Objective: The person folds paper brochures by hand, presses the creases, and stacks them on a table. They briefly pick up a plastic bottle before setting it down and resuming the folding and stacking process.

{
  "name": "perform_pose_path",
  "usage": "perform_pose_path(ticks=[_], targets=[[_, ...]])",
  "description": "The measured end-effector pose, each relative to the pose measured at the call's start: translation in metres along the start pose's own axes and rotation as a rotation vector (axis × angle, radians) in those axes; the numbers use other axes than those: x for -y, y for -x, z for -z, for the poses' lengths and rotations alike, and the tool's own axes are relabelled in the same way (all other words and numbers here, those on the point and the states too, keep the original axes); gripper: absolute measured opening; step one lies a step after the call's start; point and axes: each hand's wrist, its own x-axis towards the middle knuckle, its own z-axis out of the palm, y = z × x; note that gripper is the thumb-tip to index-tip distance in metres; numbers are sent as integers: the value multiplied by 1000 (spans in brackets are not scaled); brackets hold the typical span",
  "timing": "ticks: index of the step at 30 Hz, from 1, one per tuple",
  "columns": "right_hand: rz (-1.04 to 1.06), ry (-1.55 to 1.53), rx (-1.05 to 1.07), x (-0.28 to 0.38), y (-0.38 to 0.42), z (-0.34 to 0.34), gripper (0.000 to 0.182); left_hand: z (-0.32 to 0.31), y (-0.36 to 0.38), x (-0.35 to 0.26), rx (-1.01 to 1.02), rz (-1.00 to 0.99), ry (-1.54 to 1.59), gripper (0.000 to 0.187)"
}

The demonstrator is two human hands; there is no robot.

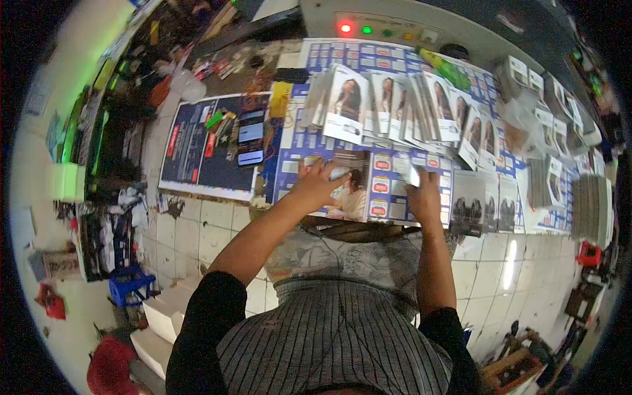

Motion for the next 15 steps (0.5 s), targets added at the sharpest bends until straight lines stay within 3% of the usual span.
perform_pose_path(ticks=[1,2,5,7,9,12,15], targets=[[36,33,-8,14,3,4,66,-1,-1,4,3,-2,21,84],[-15,-17,-31,29,8,9,53,-3,0,7,7,2,43,84],[44,-54,85,39,31,12,49,2,-3,-8,15,27,-30,86],[330,114,119,54,54,4,50,-1,-6,-11,3,27,-25,85],[362,187,65,52,51,-11,51,4,-8,-14,60,60,-33,84],[347,297,-177,42,9,-22,46,5,-7,-14,45,74,-20,84],[331,286,-228,43,-24,-17,44,7,-6,-15,60,74,-12,84]])
